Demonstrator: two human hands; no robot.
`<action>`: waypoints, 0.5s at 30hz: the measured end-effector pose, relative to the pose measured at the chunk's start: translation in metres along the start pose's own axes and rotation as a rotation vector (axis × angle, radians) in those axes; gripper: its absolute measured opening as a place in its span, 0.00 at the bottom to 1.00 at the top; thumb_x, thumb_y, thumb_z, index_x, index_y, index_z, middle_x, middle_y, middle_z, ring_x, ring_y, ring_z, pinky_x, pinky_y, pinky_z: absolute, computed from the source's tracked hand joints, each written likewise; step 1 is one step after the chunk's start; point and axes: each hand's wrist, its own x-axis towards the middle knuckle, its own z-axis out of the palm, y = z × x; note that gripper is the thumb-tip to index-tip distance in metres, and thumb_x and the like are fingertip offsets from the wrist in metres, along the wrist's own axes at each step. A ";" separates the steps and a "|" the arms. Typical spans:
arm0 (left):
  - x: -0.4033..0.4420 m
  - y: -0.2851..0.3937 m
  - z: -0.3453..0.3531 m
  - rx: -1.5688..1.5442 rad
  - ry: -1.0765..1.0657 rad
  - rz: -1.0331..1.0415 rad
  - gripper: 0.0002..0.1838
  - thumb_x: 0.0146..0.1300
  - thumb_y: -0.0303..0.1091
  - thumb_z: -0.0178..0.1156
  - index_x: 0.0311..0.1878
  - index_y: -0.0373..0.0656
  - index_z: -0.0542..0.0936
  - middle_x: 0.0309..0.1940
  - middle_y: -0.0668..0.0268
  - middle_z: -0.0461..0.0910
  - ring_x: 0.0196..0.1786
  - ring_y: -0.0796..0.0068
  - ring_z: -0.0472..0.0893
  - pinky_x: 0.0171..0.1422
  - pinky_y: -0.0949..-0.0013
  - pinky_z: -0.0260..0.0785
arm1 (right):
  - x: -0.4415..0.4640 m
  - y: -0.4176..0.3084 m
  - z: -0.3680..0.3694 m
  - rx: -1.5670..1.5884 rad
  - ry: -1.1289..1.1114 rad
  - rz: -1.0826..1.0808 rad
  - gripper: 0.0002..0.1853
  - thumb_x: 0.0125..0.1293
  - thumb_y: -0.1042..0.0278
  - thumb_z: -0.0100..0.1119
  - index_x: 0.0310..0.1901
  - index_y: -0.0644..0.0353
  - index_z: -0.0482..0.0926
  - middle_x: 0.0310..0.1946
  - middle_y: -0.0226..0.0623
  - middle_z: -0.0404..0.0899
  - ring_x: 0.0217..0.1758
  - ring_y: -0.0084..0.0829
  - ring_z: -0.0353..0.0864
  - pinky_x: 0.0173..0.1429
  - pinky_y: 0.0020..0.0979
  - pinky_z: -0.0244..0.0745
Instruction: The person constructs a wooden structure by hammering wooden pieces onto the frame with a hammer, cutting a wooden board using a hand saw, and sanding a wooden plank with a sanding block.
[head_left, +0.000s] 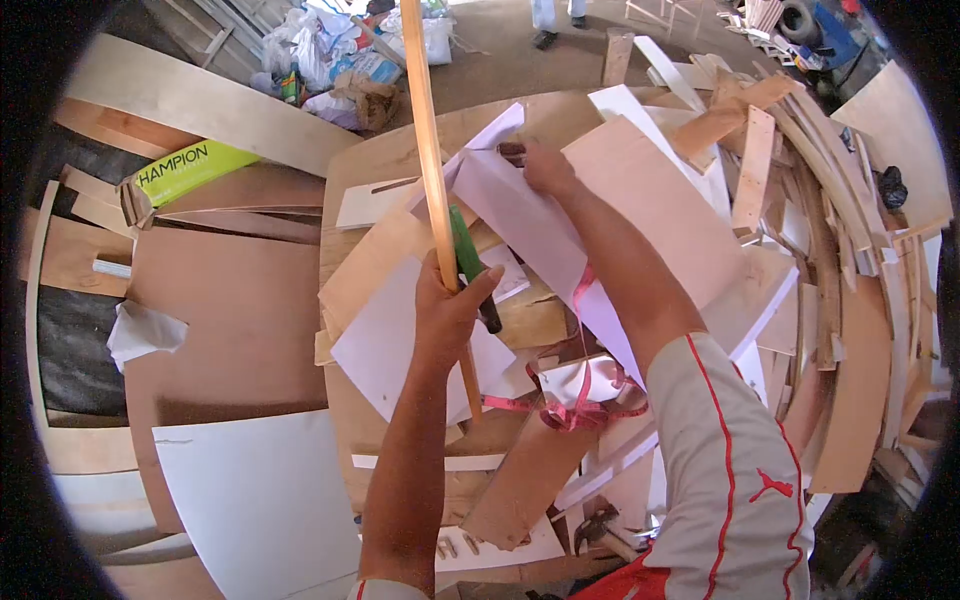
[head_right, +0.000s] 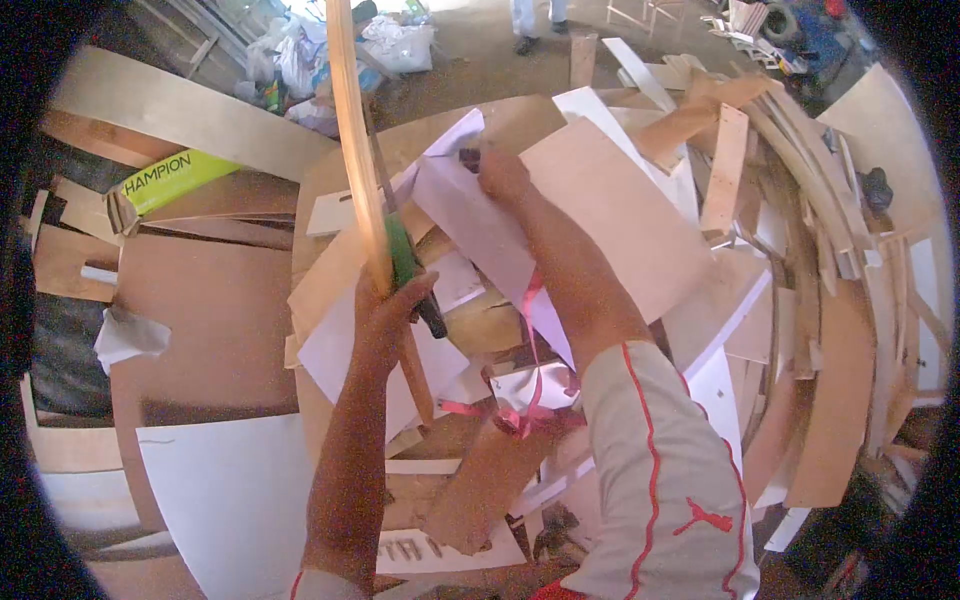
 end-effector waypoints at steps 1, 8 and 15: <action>0.003 -0.003 0.001 -0.009 -0.008 -0.012 0.17 0.60 0.27 0.71 0.47 0.40 0.72 0.32 0.71 0.76 0.34 0.83 0.76 0.38 0.76 0.71 | 0.021 0.010 0.014 -0.088 0.047 -0.068 0.26 0.65 0.65 0.58 0.65 0.56 0.72 0.61 0.48 0.77 0.64 0.53 0.76 0.68 0.49 0.71; 0.000 -0.015 0.006 0.047 0.027 -0.067 0.18 0.60 0.27 0.71 0.47 0.40 0.71 0.32 0.71 0.76 0.34 0.82 0.76 0.37 0.75 0.72 | 0.039 0.013 0.022 -0.251 -0.082 0.033 0.31 0.64 0.52 0.64 0.67 0.51 0.69 0.67 0.49 0.72 0.70 0.49 0.73 0.67 0.48 0.72; -0.032 -0.025 0.000 0.048 0.023 -0.107 0.17 0.60 0.27 0.70 0.46 0.40 0.71 0.32 0.70 0.75 0.33 0.82 0.76 0.36 0.75 0.72 | 0.012 0.003 -0.008 -0.118 -0.048 -0.072 0.20 0.64 0.58 0.63 0.54 0.56 0.77 0.53 0.54 0.81 0.60 0.50 0.80 0.62 0.50 0.74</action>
